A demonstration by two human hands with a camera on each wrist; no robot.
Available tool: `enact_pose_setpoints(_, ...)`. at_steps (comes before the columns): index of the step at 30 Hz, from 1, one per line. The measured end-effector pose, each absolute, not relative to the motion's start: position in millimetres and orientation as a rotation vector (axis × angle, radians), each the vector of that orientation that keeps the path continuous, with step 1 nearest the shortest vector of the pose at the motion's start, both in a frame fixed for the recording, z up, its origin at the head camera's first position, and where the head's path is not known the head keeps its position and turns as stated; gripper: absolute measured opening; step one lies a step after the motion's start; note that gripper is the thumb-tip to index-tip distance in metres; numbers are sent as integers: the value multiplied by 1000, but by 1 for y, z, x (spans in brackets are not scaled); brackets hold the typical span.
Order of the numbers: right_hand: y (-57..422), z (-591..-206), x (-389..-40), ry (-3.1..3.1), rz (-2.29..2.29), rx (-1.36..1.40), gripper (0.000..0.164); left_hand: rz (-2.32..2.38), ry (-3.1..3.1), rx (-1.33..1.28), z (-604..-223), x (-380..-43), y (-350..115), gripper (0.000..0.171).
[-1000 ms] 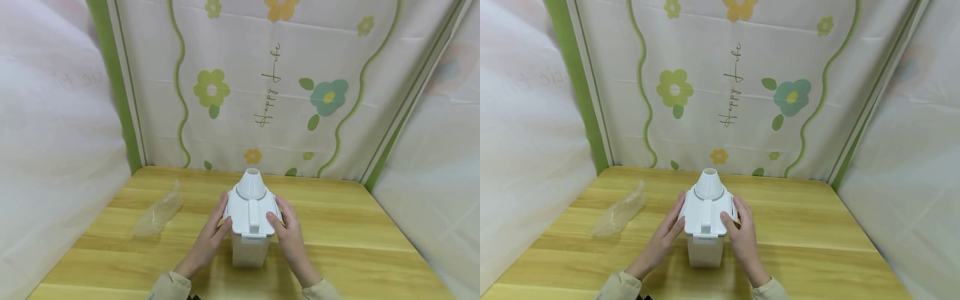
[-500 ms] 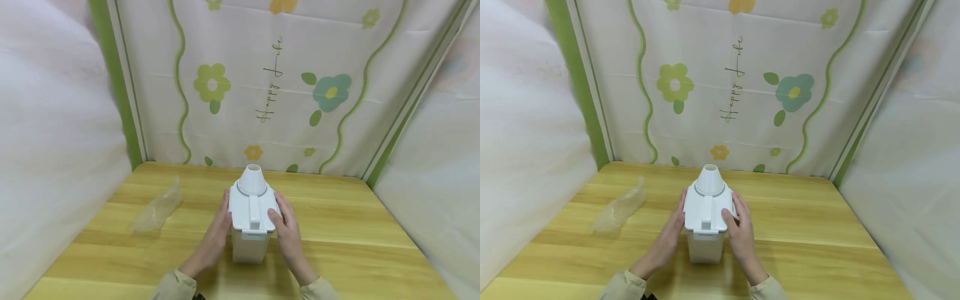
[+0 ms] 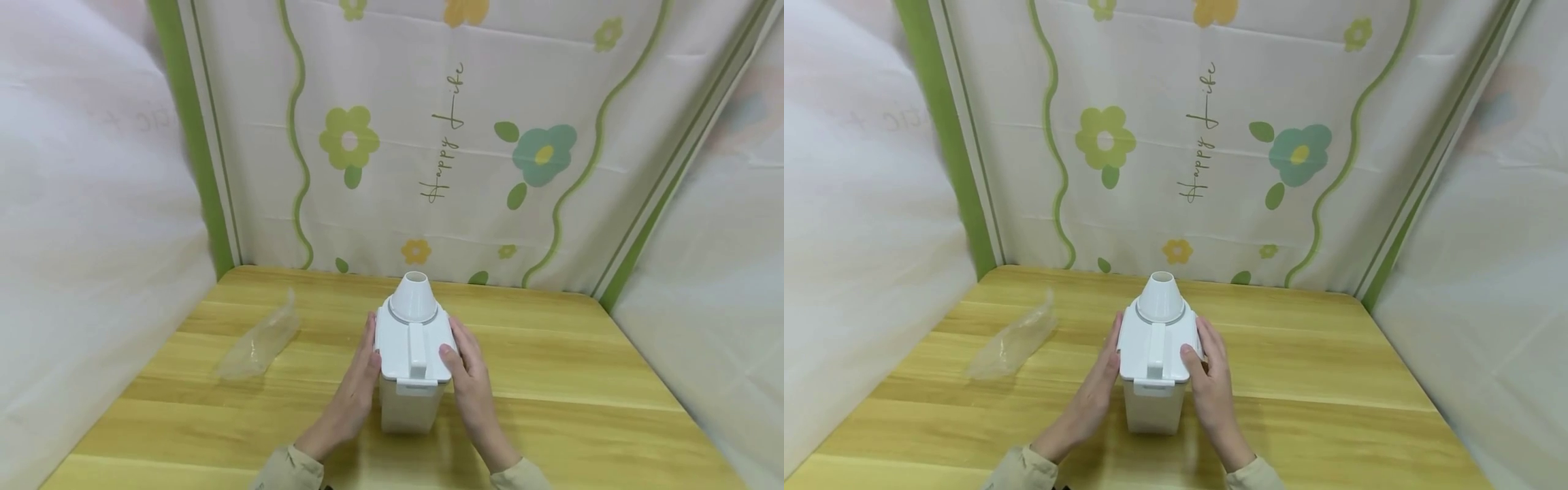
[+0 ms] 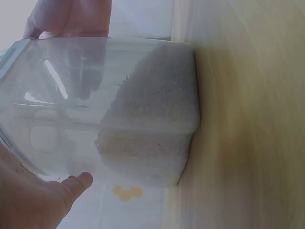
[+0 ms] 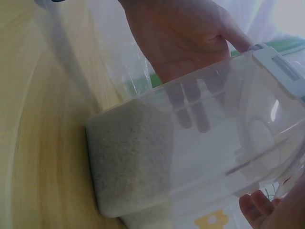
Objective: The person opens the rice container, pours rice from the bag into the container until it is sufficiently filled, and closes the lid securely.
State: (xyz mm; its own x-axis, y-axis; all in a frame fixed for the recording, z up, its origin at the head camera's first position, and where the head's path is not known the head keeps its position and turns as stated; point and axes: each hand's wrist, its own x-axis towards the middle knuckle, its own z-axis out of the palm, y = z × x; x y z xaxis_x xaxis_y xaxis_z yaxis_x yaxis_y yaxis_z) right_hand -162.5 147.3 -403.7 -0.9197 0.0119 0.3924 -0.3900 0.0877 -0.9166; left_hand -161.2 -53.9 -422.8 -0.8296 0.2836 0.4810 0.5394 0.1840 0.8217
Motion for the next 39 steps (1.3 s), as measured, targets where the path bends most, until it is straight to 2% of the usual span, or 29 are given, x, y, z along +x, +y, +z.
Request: enact_pose_setpoints(39, 147, -408, -162, -2070, 1913, 397, 51, -1753, -2173, -777, -422, -156, -49, 57)
